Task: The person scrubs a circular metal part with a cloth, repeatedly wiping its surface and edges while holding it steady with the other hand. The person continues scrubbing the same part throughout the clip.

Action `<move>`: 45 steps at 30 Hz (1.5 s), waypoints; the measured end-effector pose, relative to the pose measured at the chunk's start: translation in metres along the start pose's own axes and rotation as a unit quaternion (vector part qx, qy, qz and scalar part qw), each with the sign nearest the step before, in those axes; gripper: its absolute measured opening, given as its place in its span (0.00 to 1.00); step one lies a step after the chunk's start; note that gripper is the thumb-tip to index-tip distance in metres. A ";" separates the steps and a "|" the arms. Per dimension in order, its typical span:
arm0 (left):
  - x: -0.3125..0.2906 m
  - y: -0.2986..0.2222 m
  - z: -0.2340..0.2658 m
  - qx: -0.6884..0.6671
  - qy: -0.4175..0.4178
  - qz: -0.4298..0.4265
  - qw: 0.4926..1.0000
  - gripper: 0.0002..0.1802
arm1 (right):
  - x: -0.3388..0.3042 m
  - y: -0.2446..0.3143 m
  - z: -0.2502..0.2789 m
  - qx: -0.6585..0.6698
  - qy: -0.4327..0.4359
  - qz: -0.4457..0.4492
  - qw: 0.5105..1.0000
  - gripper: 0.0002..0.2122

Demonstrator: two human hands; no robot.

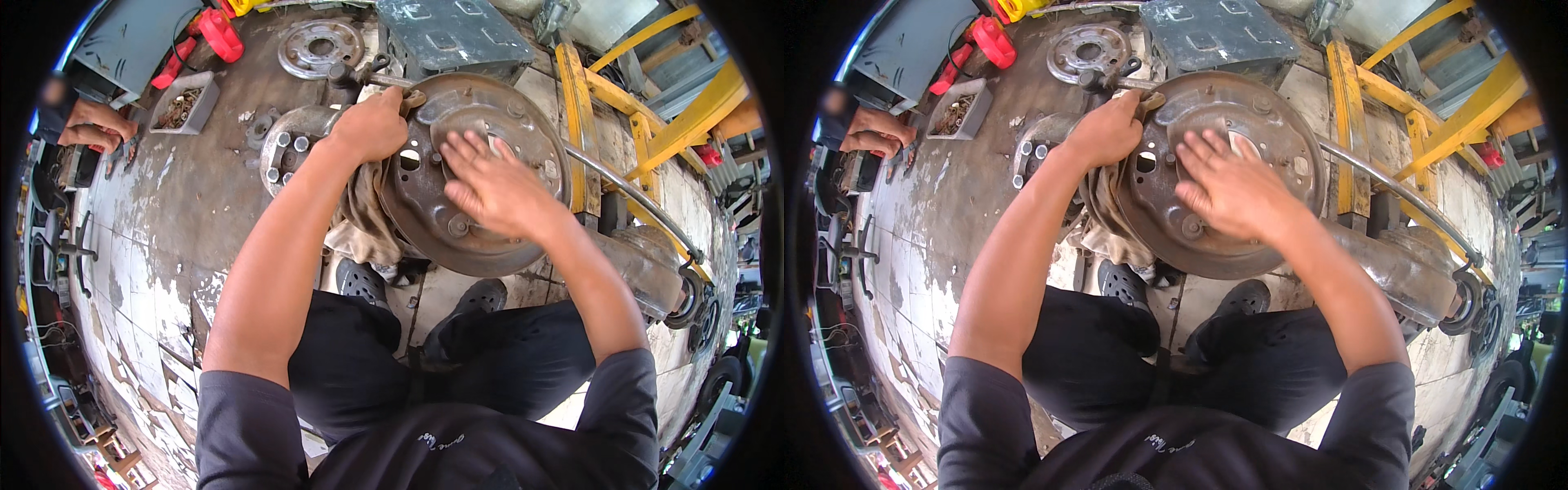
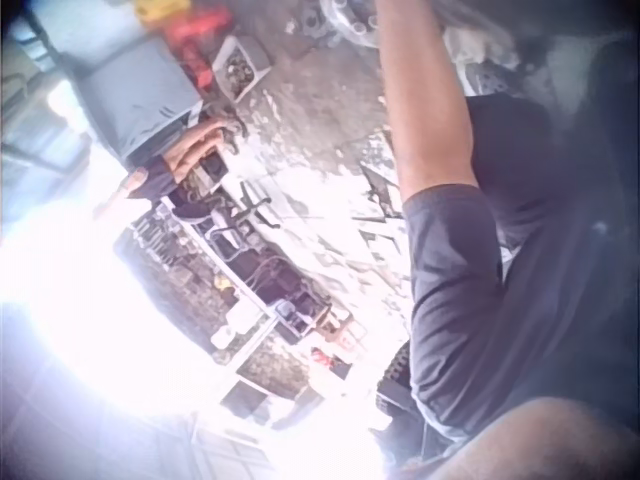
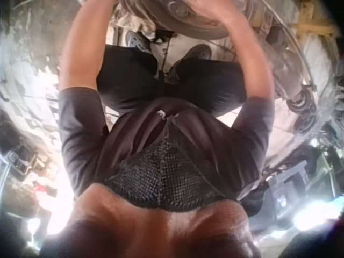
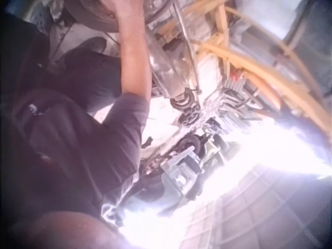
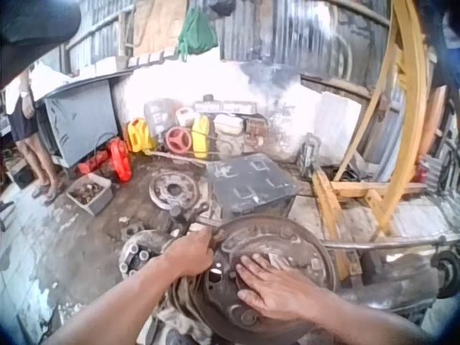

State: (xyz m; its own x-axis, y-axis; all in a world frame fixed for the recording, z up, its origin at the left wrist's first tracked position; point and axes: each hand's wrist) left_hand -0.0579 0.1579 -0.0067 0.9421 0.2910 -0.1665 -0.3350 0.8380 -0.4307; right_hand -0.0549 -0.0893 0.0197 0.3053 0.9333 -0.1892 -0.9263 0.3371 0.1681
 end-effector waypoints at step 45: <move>-0.038 0.050 0.057 -0.025 -0.115 0.087 0.989 0.29 | 0.062 -0.011 0.010 0.083 -0.052 0.072 0.993 0.44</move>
State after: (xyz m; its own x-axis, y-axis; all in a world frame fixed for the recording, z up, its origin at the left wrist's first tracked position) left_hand -0.1099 0.2153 0.0287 0.8469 0.5304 -0.0381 -0.4866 0.7441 -0.4577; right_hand -0.0239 -0.0341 0.0156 0.2007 0.9782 -0.0528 -0.9158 0.2065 0.3446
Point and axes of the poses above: each hand's wrist, its own x-axis towards the middle knuckle, its own z-axis out of the back of the hand, y = z × x, and after that the axes turned 15 degrees about z, right-handed
